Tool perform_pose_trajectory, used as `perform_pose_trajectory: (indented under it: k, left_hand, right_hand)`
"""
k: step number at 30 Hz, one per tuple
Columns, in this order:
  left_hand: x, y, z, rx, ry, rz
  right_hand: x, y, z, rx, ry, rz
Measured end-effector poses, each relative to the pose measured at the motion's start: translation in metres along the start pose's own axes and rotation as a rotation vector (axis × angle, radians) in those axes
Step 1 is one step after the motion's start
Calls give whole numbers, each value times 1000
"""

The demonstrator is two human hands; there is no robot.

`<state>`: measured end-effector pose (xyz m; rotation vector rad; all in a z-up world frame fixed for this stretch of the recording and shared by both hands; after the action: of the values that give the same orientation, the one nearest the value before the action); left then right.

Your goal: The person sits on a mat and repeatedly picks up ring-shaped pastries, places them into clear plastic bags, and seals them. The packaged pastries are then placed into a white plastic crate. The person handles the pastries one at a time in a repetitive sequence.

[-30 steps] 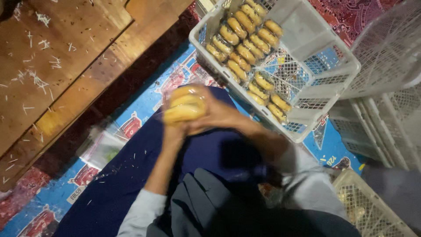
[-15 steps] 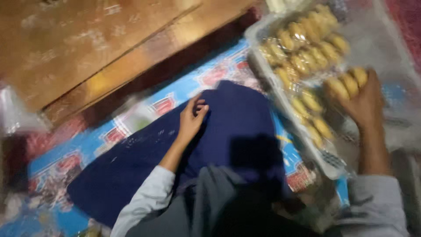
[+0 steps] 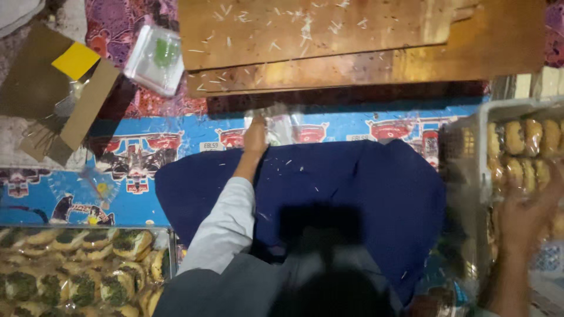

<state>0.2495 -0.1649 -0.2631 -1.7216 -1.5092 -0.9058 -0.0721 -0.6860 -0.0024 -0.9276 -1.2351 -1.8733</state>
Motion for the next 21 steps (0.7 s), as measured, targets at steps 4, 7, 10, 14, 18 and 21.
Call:
perform_pose_trajectory:
  k: [4, 7, 10, 14, 18, 21]
  left_hand:
    - [1, -6, -6, -5, 34, 52]
    - [33, -26, -30, -46, -28, 45]
    - [76, -58, -75, -55, -210, -30]
    - [154, -75, -101, -88, -407, -368]
    - [181, -56, -90, 132, -456, -487]
    - [167, -40, -83, 337, -602, -335]
  right_hand:
    - [-129, 45, 144, -211, 696, 319]
    - [-225, 69, 257, 129, 682, 407]
    - [-287, 76, 318, 184, 626, 523]
    - [-306, 80, 359, 194, 619, 705]
    - [-253, 92, 383, 394, 776, 643]
    - [-189, 110, 404, 486, 669, 314]
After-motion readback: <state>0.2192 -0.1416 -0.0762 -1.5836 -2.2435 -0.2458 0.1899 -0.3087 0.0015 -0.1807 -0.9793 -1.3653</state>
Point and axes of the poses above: each hand's wrist, its own y-axis towards the middle knuckle, its own x-axis out of the back of the hand, z = x × y, the point moved 5 cm from there along y, towards the middle knuckle, and after that the axes turned 9 degrees about x, right-handed, at the moved point
